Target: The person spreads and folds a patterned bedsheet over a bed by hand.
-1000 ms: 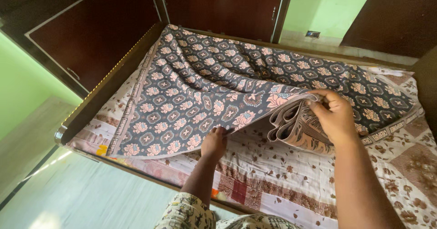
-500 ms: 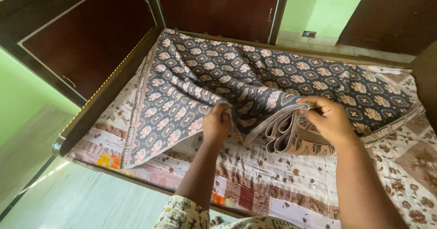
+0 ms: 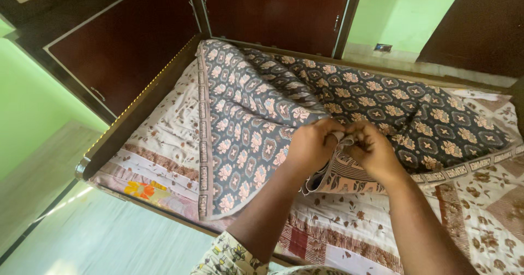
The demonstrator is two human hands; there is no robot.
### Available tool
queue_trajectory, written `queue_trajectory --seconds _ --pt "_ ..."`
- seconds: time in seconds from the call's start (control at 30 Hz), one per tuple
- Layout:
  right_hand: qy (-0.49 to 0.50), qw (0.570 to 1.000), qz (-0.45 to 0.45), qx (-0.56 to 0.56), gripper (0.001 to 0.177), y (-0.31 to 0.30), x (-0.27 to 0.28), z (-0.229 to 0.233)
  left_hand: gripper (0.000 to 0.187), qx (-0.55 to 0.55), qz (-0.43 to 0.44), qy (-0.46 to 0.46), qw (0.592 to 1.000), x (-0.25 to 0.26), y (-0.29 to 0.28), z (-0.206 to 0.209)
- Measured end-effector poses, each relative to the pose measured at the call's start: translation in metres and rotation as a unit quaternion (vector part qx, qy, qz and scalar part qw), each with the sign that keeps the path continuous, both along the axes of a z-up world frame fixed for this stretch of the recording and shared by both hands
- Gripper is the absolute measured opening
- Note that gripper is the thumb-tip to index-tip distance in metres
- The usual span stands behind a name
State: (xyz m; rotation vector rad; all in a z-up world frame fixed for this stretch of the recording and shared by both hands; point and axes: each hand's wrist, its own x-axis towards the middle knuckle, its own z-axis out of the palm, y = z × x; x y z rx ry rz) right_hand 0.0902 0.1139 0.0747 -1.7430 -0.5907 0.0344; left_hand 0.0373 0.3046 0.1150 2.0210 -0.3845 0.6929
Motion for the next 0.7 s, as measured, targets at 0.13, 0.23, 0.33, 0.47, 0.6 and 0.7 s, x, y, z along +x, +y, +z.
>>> queue_trajectory --seconds 0.13,0.23,0.33,0.47,0.6,0.7 --pt "0.042 0.997 -0.04 -0.058 0.06 -0.006 -0.001 0.004 0.026 0.044 -0.01 0.005 0.999 0.001 -0.002 0.002" --pt "0.01 0.998 -0.002 -0.06 0.049 -0.007 0.005 -0.003 0.025 0.012 -0.009 0.006 1.0 0.0 -0.002 -0.002" --pt "0.041 0.994 -0.059 -0.083 0.044 -0.008 0.005 -0.01 0.025 -0.079 -0.048 0.054 0.994 0.0 -0.001 -0.015" --pt "0.034 0.993 -0.11 -0.033 0.041 -0.017 0.012 -0.011 0.032 -0.032 -0.034 0.168 0.985 0.0 0.019 -0.053" --pt "0.051 0.983 -0.175 -0.034 0.043 -0.036 0.023 -0.016 0.029 -0.043 -0.037 0.224 0.973 -0.02 0.049 -0.102" --pt "0.037 0.989 -0.136 0.036 0.042 -0.041 0.031 -0.017 0.051 0.035 -0.034 0.317 0.947 -0.03 0.052 -0.141"
